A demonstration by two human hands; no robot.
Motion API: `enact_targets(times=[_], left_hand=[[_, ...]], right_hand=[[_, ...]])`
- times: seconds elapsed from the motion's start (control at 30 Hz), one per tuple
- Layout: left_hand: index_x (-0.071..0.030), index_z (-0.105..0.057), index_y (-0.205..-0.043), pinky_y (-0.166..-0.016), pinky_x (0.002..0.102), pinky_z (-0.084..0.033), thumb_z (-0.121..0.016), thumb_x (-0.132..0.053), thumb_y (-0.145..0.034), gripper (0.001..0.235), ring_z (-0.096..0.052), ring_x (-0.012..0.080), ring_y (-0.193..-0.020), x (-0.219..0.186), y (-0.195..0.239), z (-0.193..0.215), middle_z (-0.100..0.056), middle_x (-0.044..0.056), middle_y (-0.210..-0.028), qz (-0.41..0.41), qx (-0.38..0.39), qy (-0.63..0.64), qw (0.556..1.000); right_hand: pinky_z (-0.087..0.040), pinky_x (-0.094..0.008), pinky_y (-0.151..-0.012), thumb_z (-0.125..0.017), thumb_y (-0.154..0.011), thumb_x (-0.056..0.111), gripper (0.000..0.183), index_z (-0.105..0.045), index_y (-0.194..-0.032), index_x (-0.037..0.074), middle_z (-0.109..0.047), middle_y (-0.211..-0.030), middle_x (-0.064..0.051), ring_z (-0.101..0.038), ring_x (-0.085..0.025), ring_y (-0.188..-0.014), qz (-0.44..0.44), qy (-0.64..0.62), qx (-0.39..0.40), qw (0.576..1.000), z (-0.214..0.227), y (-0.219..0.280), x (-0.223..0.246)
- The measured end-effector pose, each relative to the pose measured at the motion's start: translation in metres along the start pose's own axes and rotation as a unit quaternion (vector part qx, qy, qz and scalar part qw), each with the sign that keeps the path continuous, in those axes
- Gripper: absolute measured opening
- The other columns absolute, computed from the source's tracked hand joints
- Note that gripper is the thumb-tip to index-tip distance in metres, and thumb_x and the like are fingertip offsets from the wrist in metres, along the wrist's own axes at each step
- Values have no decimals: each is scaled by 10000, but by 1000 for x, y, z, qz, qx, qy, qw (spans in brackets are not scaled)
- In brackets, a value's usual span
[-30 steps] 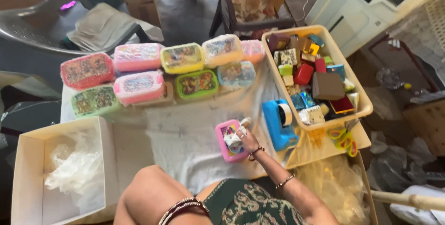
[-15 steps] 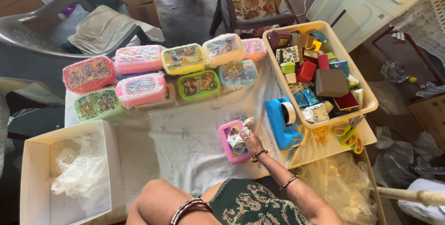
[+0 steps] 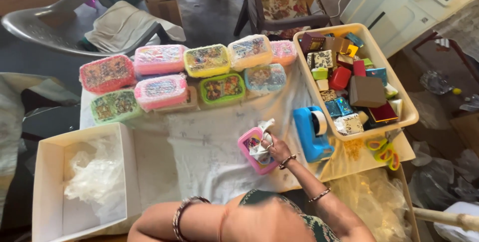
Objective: The person wraps a pink plastic container with bubble wrap and secures it with tape. They then pick up another pink container and wipe its surface with a white cloth.
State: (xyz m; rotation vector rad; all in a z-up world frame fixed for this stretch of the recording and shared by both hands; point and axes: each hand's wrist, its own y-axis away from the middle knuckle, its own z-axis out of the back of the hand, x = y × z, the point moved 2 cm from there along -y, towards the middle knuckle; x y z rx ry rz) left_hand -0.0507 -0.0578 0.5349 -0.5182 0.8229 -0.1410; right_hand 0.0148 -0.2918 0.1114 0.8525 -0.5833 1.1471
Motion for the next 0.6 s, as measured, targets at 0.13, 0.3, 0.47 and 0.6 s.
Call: enact_targets(times=[0.13,0.3,0.47,0.6], left_hand=[[-217,-696,-1146,-703,403,-528,-683,-210,-888,258,-707,281,-909,172,71,-49,-730,58,-1013,144,-91,-52,984],[-29,-392,-1423,-1005,525,-485,-939,-350,-601,1037,-610,481,-1164,316,167,-94,-617,291,-1293,225,-196,-216,930],[-120,-102,-1630,-1053,445,-501,-952,-355,-612,1346,-593,415,-1283,356,200,-165,-565,220,-1459,414,-212,2,885],[-129,-24,-1604,-995,463,-522,-980,-316,-624,1382,-651,406,-1196,347,192,-180,-650,212,-1328,418,-282,37,863]], right_hand=[[-489,-463,-969,-704,-890,313,584,-536,-1416,126,-650,-1303,-209,-617,-393,-1164,221,155,25,963,23,3,46],[-363,-588,-1010,-795,-761,198,553,-649,-1294,184,-709,-1154,-132,-641,-323,-1142,366,286,7,885,29,23,102],[-494,-464,-1030,-674,-788,59,386,-726,-1153,174,-715,-1248,-85,-655,-300,-1161,257,124,-62,956,15,19,77],[-493,-483,-1094,-689,-824,142,329,-667,-1152,135,-691,-1272,-99,-644,-286,-1212,254,71,-167,950,-13,33,71]])
